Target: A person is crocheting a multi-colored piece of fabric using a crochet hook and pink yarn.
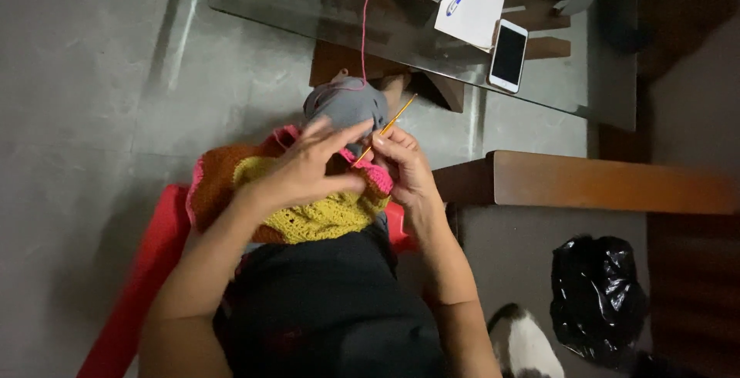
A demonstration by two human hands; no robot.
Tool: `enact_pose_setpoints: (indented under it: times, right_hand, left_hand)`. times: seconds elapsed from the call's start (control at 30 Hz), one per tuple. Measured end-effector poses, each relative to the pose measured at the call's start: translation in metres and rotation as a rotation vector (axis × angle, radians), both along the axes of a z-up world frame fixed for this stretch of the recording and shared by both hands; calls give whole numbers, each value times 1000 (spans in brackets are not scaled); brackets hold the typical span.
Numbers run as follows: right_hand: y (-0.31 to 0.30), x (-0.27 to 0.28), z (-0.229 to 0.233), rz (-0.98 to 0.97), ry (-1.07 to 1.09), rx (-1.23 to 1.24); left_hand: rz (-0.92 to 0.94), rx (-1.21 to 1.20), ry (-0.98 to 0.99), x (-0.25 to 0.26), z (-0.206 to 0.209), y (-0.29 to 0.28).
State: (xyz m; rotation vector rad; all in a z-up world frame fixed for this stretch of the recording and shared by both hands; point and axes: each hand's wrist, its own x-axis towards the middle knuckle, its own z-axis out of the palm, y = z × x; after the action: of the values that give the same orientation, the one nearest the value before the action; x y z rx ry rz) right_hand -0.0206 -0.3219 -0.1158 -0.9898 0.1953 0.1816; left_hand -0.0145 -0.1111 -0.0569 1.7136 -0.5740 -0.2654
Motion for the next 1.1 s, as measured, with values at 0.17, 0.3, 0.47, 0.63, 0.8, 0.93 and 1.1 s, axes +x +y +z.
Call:
enact_pose_setpoints:
  times: [0.17, 0.3, 0.47, 0.63, 0.8, 0.93, 1.1]
  right_hand:
    - [-10, -10, 16, -96, -123, -42]
    - [8, -53, 80, -249, -538, -248]
    - [-6, -66, 76, -423, -687, -201]
    - [8, -80, 62, -638, -616, -657]
    - [34, -63, 29, -350, -653, -760]
    - [41, -57, 34, -280, -777, -848]
    - [41, -66, 35, -71, -996, -1052]
  left_hand:
    - [147, -164, -109, -3, -16, -25]
    - [201, -316, 8, -17, 60, -30]
    - [129, -299, -60, -42, 107, -57]
    - [153, -146, -85, -40, 47, -56]
    - [111, -448, 453, -39, -34, -21]
    - [191, -490, 517, -37, -48, -12]
    - [317, -486, 417, -33, -37, -4]
